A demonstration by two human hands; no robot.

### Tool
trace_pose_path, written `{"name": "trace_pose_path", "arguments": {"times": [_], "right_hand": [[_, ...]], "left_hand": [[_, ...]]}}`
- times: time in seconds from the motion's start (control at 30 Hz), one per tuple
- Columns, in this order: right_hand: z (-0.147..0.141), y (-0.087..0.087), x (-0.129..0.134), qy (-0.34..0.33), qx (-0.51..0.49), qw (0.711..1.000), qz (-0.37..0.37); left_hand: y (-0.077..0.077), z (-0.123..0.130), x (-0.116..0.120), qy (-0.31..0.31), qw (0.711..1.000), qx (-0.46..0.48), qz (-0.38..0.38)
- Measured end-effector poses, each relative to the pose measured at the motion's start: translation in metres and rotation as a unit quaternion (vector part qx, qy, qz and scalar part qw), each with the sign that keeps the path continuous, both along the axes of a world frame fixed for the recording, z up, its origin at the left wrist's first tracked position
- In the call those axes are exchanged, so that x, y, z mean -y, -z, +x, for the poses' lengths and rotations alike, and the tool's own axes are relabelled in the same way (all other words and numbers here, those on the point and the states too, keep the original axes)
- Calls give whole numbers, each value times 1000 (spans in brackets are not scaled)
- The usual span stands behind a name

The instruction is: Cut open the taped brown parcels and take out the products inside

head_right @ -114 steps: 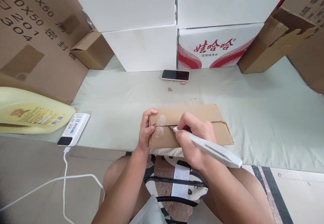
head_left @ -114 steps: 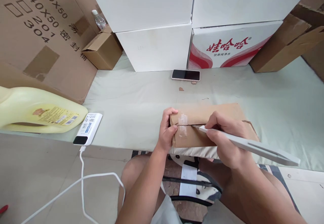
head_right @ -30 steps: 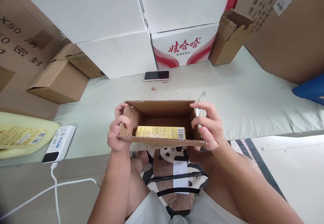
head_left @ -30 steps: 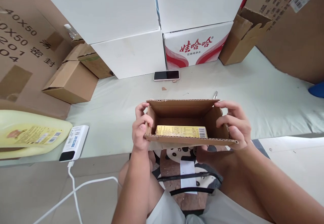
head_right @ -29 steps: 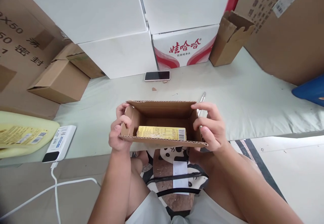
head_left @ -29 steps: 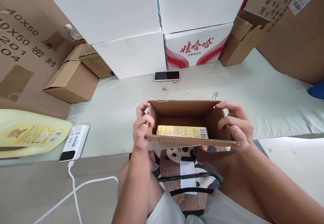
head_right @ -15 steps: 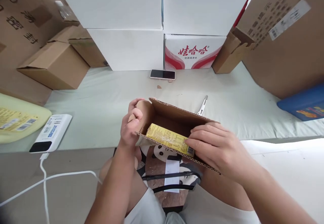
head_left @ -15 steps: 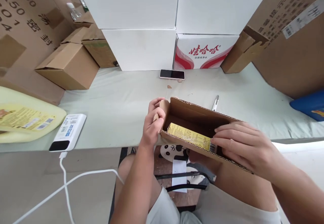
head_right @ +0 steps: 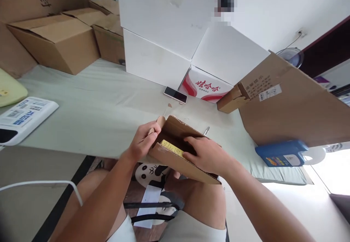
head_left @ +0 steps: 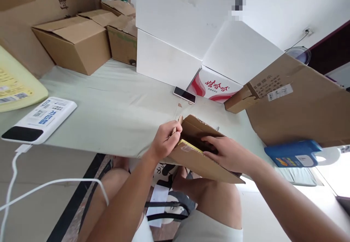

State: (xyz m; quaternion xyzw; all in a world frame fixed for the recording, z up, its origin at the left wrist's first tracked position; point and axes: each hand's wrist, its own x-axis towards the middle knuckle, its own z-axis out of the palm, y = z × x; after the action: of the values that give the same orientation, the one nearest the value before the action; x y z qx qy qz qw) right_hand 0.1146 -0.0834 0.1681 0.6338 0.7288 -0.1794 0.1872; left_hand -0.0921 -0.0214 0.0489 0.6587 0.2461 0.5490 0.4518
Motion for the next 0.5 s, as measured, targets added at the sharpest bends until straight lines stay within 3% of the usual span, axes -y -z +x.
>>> {"name": "trace_pose_path", "arguments": {"times": [0.17, 0.23, 0.4, 0.5], "right_hand": [[-16, 16, -23, -30, -61, 986, -149], [-16, 19, -25, -30, -55, 990, -130], [-11, 21, -20, -26, -5, 999, 19], [-7, 24, -18, -7, 4, 1000, 19]], "left_hand": [[0, -2, 1, 6, 1000, 11, 11], [0, -2, 1, 6, 1000, 10, 10], [1, 0, 0, -4, 1000, 13, 4], [1, 1, 0, -5, 1000, 16, -6]]}}
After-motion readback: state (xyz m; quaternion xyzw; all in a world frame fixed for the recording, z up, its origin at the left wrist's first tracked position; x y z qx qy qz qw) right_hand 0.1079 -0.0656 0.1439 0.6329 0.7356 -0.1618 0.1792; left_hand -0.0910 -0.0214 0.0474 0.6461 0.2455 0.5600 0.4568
